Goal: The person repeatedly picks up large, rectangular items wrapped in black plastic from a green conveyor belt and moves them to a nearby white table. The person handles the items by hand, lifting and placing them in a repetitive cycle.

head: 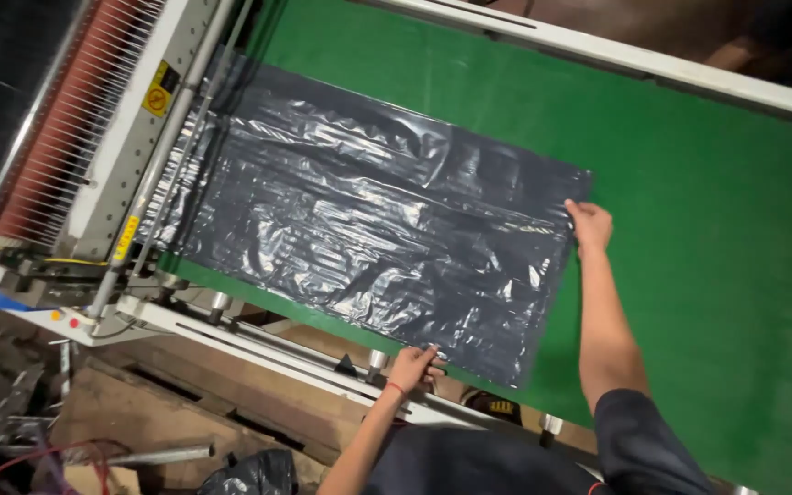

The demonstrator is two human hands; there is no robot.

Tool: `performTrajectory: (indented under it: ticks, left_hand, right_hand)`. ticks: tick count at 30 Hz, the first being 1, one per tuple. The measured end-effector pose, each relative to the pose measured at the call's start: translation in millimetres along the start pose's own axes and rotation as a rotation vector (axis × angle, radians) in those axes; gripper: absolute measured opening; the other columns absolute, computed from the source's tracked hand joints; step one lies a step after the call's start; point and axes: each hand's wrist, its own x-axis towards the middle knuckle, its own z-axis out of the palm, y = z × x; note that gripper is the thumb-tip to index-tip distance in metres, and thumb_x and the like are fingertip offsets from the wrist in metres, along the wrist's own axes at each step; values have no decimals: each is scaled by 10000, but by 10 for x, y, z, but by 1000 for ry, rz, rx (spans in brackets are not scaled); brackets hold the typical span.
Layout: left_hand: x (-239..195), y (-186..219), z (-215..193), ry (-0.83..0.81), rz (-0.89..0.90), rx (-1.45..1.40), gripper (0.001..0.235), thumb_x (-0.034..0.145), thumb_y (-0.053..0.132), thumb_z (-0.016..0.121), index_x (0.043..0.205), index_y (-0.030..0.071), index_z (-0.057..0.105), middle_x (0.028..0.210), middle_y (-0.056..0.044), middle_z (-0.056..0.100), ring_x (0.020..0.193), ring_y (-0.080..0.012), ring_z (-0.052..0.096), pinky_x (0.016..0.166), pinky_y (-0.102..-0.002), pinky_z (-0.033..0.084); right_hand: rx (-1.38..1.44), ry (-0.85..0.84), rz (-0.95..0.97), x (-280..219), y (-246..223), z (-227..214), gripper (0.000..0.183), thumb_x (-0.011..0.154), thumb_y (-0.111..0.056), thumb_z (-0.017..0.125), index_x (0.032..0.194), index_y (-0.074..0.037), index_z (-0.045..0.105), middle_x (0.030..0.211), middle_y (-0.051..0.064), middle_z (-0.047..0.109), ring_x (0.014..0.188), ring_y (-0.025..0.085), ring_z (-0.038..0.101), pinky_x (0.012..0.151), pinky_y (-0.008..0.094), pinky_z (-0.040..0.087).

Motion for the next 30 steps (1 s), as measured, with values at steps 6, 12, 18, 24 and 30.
performTrajectory:
  ticks: [6,12,18,24,30]
  left_hand:
    - [-294,344,78,12,-52,-44,480,944,397,759,909,-74,676,708,-151,651,574,-157,719,514,-240,632]
    - [-131,186,-28,-24,-6,114,466,954,447,745,816,7,680,639,-149,710,512,-147,713,418,-220,554]
    - [-8,8,-250,0,184,781,660,944,709,522,664,150,731,616,-49,701,636,-203,693,632,-351,504]
    - [-374,-160,-293,-236,96,-2,269,925,277,762,1064,49,732,884,-102,797,647,-115,721,504,-212,553]
    - [-761,229,-312,-262,-30,-66,561,857,321,786,1330,53,649,1166,-124,777,915,-193,783,721,-229,627]
  right_hand:
    - [-280,59,-78,351,181,157,332,841,-563,835,1029,-293,786,854,-93,752,893,285,741,853,440,588]
    - [-465,122,-186,-176,-423,-42,260,884,-441,803,995,-216,733,853,-30,760,851,308,746,766,494,596]
    - [-312,191,-305,-668,-838,-235,245,935,-304,782,1014,-151,608,838,19,671,826,309,670,680,522,501]
    - [470,-355,91,-1073,-799,-106,462,1002,-560,584,1137,-122,638,889,-28,641,701,24,600,523,159,481]
    - [657,-488,450,-1179,-883,-423,714,898,-798,412,1171,-207,704,1044,60,754,989,215,730,905,391,594]
